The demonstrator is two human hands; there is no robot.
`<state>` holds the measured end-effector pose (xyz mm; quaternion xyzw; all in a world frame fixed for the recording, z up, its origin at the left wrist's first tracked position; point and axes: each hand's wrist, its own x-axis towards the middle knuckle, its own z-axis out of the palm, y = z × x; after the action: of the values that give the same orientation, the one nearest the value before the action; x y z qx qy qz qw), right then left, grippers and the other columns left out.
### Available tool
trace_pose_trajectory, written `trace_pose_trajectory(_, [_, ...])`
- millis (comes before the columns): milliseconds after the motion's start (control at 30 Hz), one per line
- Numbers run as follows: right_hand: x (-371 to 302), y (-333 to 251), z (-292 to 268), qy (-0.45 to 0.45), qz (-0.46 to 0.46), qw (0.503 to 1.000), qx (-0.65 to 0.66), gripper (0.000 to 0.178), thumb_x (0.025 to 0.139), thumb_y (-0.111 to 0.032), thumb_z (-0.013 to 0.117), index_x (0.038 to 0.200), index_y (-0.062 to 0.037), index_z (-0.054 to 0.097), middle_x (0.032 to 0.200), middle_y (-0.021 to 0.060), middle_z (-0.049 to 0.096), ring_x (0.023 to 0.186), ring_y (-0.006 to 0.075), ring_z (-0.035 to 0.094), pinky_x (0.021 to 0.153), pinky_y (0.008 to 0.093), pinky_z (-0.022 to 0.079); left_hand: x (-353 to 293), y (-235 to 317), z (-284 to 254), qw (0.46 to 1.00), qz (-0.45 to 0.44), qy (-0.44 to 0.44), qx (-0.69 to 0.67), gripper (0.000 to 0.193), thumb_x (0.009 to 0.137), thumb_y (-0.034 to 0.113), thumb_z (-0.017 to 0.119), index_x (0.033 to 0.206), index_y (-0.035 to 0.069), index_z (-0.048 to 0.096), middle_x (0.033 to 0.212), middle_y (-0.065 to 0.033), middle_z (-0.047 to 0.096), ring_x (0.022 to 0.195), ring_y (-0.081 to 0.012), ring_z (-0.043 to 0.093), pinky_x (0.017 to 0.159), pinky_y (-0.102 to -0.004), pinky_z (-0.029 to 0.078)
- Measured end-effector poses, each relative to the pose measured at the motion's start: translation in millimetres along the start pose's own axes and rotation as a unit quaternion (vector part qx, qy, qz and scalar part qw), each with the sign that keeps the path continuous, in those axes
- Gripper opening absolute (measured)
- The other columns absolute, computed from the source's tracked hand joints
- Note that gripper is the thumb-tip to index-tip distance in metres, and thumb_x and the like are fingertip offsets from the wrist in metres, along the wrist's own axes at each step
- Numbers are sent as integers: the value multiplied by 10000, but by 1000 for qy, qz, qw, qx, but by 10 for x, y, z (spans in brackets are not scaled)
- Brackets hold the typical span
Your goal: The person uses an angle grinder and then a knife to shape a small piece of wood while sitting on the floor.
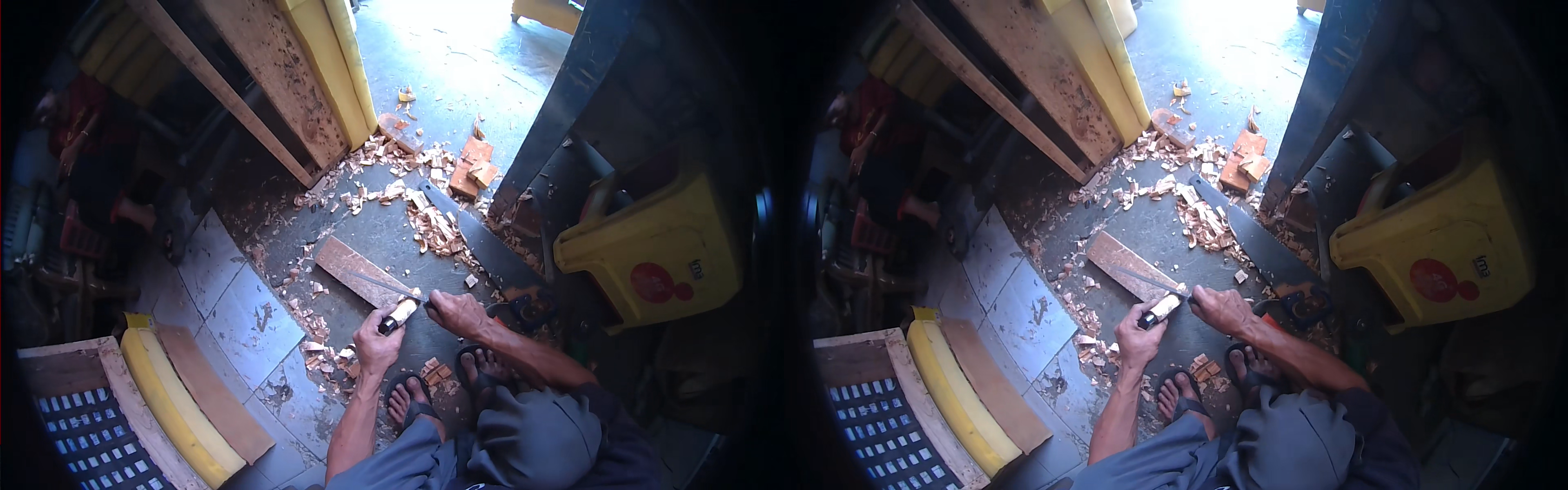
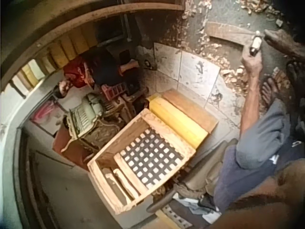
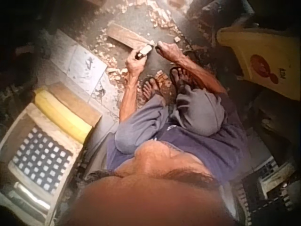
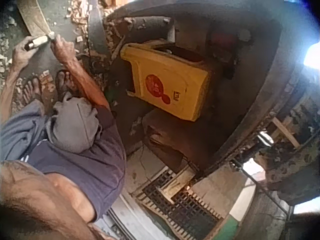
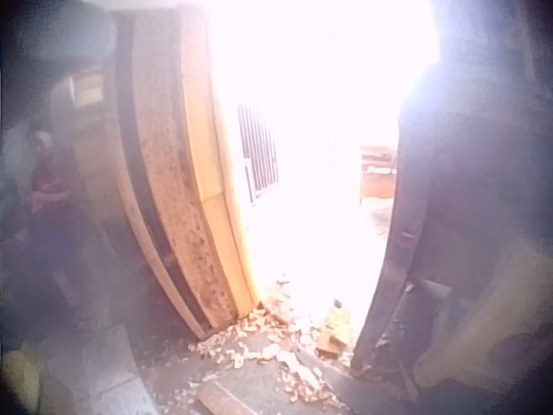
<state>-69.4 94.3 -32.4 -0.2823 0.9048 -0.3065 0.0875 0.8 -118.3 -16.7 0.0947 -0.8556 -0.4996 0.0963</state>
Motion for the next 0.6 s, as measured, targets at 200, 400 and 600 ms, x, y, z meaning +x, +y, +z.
trace_pose_trajectory(200, [-50,44,0,10,-3,1000,3,265,923,-220,714,954,-43,519,807,158,637,736,381,688,614,485,556,25,205,17,1000,-22,-15,-4,342,778,55,807,1113,27,746,979,-132,771,868,-193,746,749,-321,581])
trace_pose_trajectory(400, [-132,183,50,9,5,1000,7,252,957,-247,668,979,-46,517,832,162,659,746,382,696,630,492,559,-8,128,-5,998,-63,-31,-5,361,753,9,784,1111,30,739,1023,-156,768,930,-251,762,795,-347,589])
trace_pose_trajectory(600, [-205,128,16,30,15,999,30,260,973,-268,648,980,-50,507,812,173,655,717,412,675,622,514,547,4,-3,-86,999,-36,-20,-7,363,758,12,797,1117,43,752,992,-119,771,875,-179,737,765,-304,578])
